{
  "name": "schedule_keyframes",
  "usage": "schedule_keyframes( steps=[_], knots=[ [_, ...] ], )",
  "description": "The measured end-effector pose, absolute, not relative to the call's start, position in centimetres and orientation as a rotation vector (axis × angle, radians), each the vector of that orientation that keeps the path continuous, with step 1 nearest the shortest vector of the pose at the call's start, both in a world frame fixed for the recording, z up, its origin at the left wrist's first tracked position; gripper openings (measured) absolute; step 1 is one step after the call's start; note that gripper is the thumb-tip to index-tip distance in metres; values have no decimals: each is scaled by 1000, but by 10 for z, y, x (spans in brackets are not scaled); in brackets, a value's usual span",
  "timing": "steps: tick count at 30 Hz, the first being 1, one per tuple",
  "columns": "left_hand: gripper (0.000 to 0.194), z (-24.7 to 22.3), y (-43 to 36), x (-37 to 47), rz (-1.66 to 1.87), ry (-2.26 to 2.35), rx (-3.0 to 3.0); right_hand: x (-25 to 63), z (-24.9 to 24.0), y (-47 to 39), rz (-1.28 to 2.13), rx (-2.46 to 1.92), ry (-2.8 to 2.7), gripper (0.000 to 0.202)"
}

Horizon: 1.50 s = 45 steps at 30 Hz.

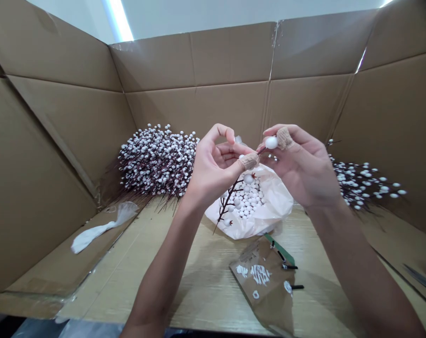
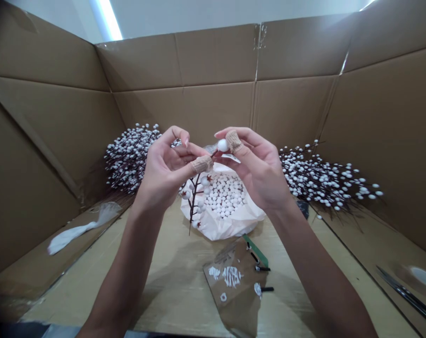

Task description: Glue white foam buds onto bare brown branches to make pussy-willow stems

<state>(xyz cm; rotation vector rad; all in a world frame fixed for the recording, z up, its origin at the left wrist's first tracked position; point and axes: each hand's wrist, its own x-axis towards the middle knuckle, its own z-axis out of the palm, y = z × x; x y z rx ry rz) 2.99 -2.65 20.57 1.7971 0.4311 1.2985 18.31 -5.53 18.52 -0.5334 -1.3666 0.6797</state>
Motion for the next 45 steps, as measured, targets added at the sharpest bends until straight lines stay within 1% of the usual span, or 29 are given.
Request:
schedule_keyframes(
  steps=[5,14,26,38,45],
  knots=[
    [42,206,-26,30,1308,436,1794,182,184,-55,601,-558,-1371,15],
    [46,206,-30,29,1315,420,1810,181,186,-58,572,-542,-1392,17],
    [45,206,-28,31,1359,441,1807,178,180,-54,481,-547,-1367,14],
    [41,200,-25,36,1476,309,1748,177,178,-51,486,-495,-1343,12],
    [38,198,-21,37,1534,318,1768,178,178,-53,501,-498,-1341,9]
  ],
)
